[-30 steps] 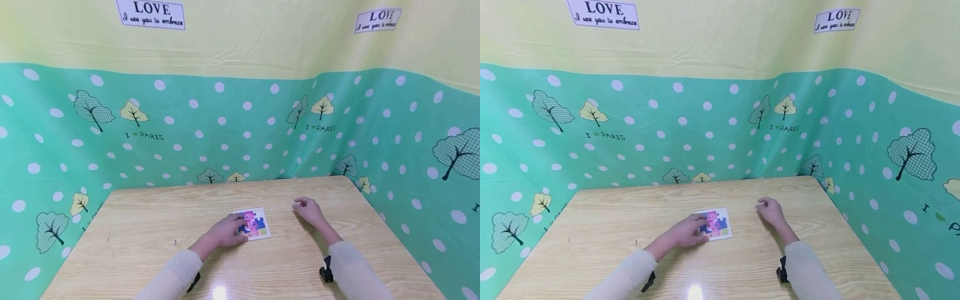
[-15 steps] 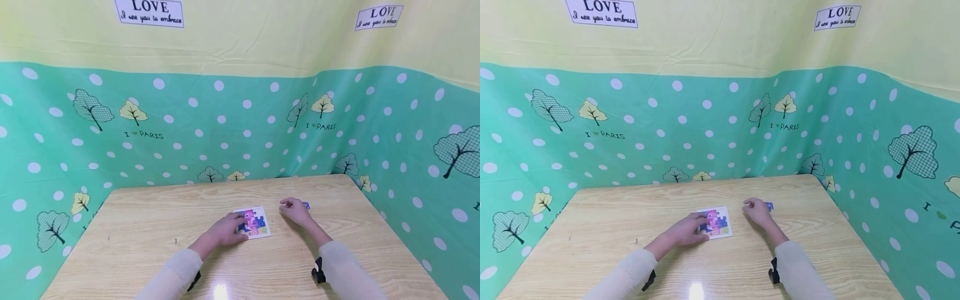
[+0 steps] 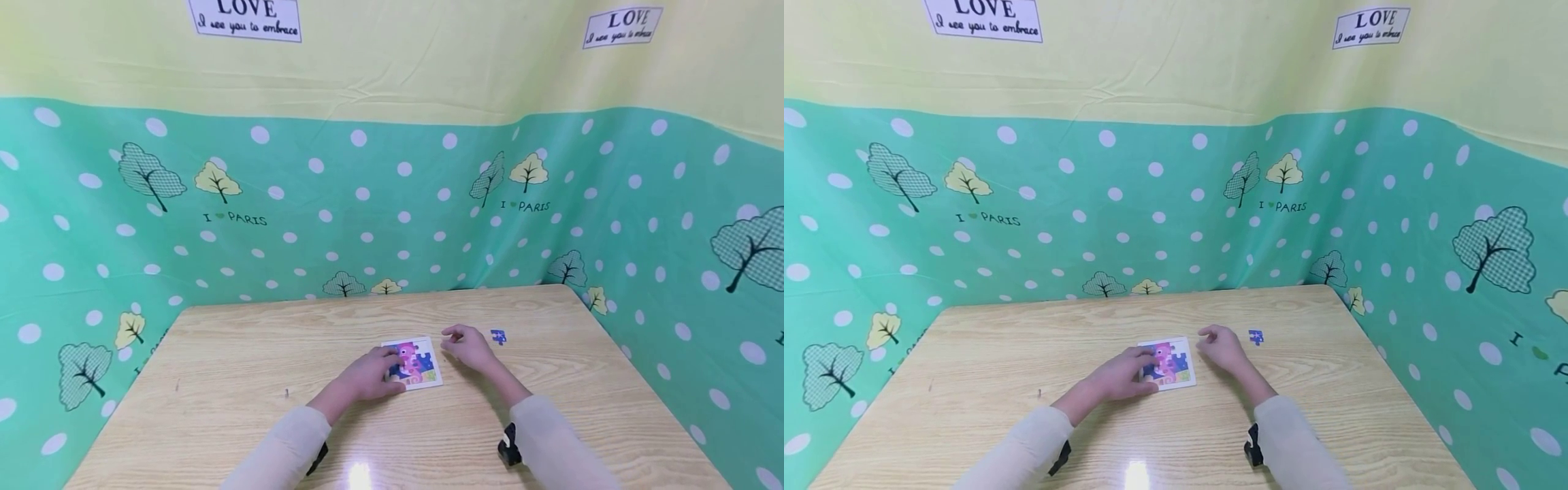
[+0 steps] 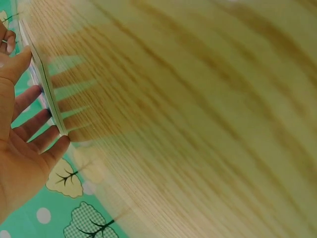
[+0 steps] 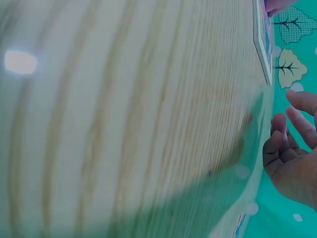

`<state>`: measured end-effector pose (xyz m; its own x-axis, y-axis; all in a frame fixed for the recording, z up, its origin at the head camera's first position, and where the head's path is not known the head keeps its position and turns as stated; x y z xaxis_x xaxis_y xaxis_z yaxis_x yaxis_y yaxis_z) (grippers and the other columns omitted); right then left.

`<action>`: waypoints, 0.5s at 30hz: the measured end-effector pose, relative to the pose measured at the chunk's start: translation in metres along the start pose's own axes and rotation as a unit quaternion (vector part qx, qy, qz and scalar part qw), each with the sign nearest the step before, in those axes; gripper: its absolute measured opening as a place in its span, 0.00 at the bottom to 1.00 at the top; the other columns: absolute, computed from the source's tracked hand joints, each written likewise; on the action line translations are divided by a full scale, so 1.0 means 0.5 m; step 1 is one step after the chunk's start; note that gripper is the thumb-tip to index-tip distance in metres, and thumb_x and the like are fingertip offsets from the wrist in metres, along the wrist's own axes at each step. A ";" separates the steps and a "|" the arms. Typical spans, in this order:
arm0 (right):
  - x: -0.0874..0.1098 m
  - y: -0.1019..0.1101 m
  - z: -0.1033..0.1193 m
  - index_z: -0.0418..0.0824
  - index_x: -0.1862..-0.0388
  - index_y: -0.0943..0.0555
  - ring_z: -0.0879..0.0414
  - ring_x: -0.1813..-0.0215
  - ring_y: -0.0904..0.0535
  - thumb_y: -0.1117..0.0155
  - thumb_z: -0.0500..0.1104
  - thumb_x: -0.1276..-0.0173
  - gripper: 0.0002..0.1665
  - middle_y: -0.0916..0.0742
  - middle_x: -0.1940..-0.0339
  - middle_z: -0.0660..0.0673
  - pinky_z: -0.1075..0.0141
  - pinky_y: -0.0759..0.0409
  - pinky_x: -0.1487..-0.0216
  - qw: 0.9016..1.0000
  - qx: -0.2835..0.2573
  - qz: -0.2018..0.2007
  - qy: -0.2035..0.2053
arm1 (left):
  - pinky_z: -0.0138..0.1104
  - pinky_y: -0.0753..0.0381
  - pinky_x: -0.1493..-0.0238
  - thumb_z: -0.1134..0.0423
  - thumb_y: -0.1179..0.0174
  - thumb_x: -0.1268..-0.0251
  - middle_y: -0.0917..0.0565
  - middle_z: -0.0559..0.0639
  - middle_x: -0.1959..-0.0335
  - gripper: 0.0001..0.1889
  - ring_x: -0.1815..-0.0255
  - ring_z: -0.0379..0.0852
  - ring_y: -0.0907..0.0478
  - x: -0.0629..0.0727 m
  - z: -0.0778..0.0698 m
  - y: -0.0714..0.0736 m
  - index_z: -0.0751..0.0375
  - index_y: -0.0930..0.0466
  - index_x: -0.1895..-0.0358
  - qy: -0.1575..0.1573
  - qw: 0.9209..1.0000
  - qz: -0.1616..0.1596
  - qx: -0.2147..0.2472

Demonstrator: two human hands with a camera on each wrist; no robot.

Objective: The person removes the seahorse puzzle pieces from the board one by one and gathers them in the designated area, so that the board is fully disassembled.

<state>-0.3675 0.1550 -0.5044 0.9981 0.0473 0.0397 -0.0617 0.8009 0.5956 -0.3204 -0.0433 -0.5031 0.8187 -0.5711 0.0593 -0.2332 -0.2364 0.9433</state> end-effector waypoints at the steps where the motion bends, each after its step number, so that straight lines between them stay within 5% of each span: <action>1: 0.001 -0.003 0.002 0.37 0.51 0.20 0.57 0.74 0.27 0.35 0.39 0.40 0.17 0.20 0.65 0.44 0.69 0.25 0.75 1.000 -0.003 0.002 -0.001 | 0.45 0.33 0.33 0.42 0.41 0.41 0.31 0.55 0.34 0.30 0.33 0.55 0.34 0.000 0.000 0.000 0.51 0.28 0.37 0.000 1.000 0.000 0.000; 15: 0.006 -0.037 0.032 0.38 0.52 0.20 0.56 0.74 0.25 0.35 0.39 0.40 0.17 0.19 0.65 0.44 0.69 0.24 0.75 0.999 -0.018 0.026 0.020 | 0.46 0.34 0.32 0.41 0.42 0.41 0.31 0.55 0.34 0.30 0.32 0.54 0.35 0.000 -0.002 0.004 0.51 0.29 0.37 0.005 1.000 0.007 0.000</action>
<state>-0.3635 0.1306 -0.5024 0.9930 0.1124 0.0369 -0.1136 0.8178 0.5642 -0.3204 -0.0427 -0.5008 0.8211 -0.5658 0.0751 -0.2435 -0.2284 0.9426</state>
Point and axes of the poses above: each hand's wrist, its own x-axis away from the middle knuckle, its own y-axis out of the back of the hand, z = x × y, the point moved 8 cm from there along -x, towards the middle knuckle
